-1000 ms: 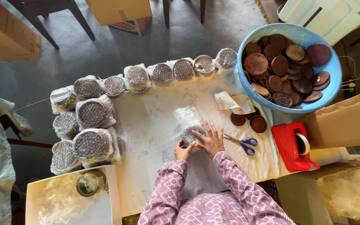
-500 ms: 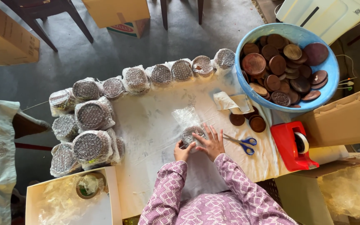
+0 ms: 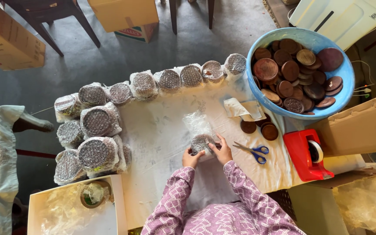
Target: Cleaning and wrapping circular objects in protective packaging such as bubble wrap and plastic bags.
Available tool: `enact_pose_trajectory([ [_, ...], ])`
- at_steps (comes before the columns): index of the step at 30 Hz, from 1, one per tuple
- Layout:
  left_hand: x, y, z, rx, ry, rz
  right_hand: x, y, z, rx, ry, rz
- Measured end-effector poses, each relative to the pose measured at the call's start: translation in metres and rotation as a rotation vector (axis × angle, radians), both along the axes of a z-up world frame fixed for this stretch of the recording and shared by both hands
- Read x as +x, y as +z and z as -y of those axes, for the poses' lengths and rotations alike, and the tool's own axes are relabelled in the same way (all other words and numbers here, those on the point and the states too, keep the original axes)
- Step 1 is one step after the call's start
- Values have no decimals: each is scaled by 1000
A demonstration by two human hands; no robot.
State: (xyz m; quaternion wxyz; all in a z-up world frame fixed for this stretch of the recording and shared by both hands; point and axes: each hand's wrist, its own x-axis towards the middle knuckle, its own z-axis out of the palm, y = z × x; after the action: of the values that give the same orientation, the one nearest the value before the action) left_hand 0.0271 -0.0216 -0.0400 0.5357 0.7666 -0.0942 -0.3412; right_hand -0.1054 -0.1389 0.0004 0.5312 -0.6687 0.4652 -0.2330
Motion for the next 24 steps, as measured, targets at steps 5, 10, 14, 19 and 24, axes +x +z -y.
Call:
enact_pose_trajectory([
  [5,51,-1,14,99,-382,88,-14,-17,-30,56,-80,-130],
  [10,90,19,40,160,-754,269,-24,-22,-80,164,-31,-36],
  [14,84,47,32,200,-914,517,-30,25,-73,344,255,-283],
  [19,39,86,-41,-109,-356,484,-60,28,-16,348,343,-146],
  [24,2,50,-106,113,50,37,-13,102,16,-321,269,-313],
])
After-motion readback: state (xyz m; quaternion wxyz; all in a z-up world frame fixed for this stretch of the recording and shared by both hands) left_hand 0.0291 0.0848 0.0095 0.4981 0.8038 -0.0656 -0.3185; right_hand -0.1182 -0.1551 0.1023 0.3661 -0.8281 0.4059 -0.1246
